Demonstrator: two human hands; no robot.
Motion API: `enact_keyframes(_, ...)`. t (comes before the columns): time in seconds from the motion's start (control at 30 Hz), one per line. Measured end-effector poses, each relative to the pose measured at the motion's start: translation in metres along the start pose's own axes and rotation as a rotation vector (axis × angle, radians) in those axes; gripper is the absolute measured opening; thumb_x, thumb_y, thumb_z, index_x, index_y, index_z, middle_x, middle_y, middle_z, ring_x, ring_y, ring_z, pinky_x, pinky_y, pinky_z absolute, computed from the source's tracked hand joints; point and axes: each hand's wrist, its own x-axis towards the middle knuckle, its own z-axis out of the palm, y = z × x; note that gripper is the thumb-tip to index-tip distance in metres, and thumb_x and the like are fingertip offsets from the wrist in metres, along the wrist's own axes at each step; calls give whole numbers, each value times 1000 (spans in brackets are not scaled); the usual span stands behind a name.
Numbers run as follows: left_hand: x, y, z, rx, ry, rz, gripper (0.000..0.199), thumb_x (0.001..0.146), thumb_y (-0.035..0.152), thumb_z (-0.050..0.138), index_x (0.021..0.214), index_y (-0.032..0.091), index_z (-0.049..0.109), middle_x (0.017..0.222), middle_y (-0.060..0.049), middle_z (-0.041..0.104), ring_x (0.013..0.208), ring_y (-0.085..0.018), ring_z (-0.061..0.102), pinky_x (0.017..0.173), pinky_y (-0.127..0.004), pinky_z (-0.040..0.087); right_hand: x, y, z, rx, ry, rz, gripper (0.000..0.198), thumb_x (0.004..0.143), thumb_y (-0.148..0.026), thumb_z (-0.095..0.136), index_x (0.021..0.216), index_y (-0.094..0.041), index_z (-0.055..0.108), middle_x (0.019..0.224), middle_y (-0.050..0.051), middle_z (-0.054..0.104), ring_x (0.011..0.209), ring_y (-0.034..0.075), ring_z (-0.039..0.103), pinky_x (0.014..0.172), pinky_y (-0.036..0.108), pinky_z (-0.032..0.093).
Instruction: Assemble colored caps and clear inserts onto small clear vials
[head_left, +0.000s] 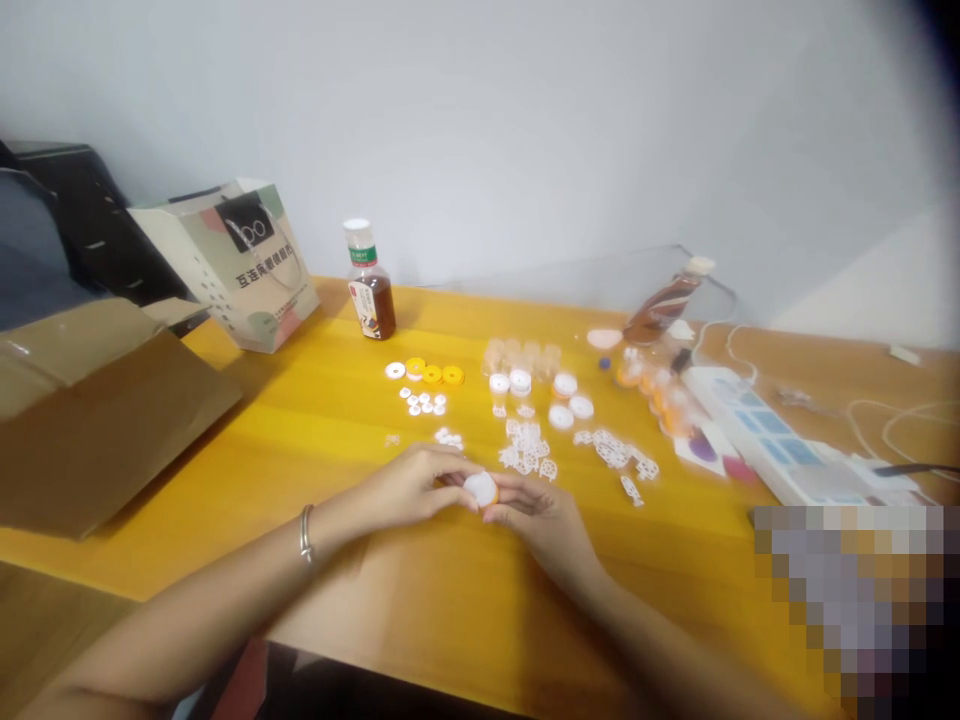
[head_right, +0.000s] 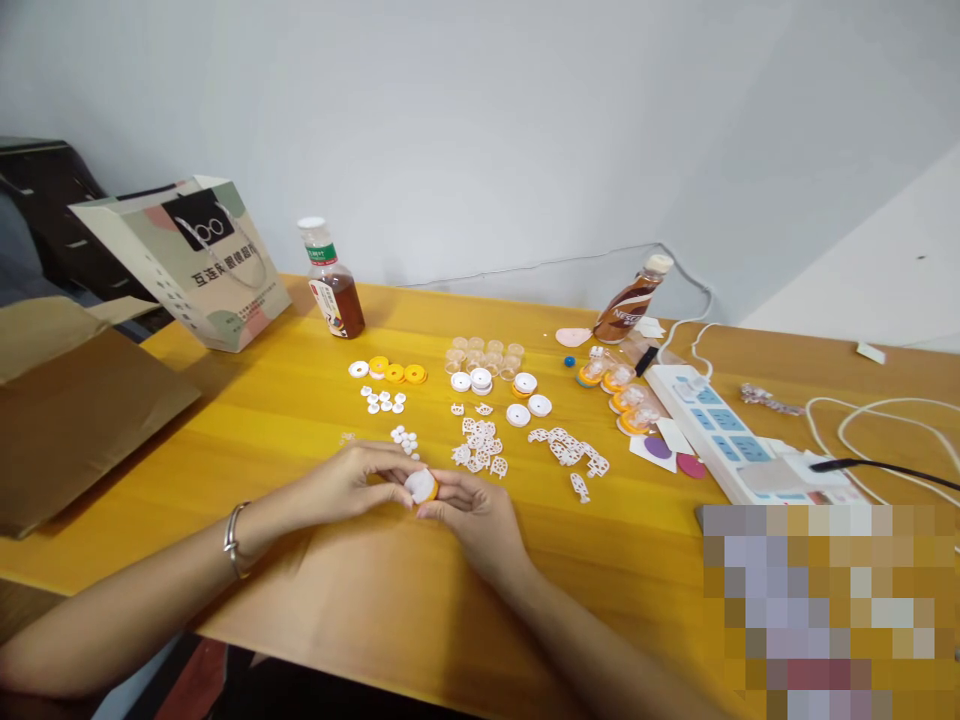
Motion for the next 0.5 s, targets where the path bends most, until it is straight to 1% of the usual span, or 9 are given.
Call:
enact_keyframes(0.17, 1, 3, -4, -9, -21, -22, 23, 79, 20, 53, 100, 20, 61, 89, -5, 66, 78, -15, 60, 72, -27, 47, 0, 1, 0, 20, -3, 11, 28, 59, -27, 73, 86, -21, 67, 75, 1, 71, 75, 19, 66, 81, 35, 50)
enact_keyframes(0.27, 1, 3, -4, -24, -24, -13, 25, 80, 21, 52, 103, 20, 60, 90, -5, 65, 78, -15, 59, 73, -27, 47, 0, 2, 1, 20, 8, -5, 29, 58, -28, 73, 86, -21, 67, 76, 1, 72, 76, 20, 66, 82, 37, 49)
enact_keyframes(0.43, -1, 4, -1, 170, 0, 30, 29, 80, 21, 52, 109, 23, 58, 94, -6, 62, 83, -17, 56, 75, -30, 44, 2, 4, 1, 23, -1, 2, 29, 57, -27, 73, 85, -21, 67, 77, 2, 72, 76, 21, 66, 81, 38, 49)
enact_keyframes(0.5, -1, 5, 0, 183, 23, 33, 30, 81, 22, 52, 110, 23, 56, 93, -6, 62, 81, -17, 56, 74, -30, 44, 4, 4, 0, 23, -5, 7, 29, 59, -26, 72, 86, -21, 67, 77, 1, 72, 76, 20, 66, 82, 37, 49)
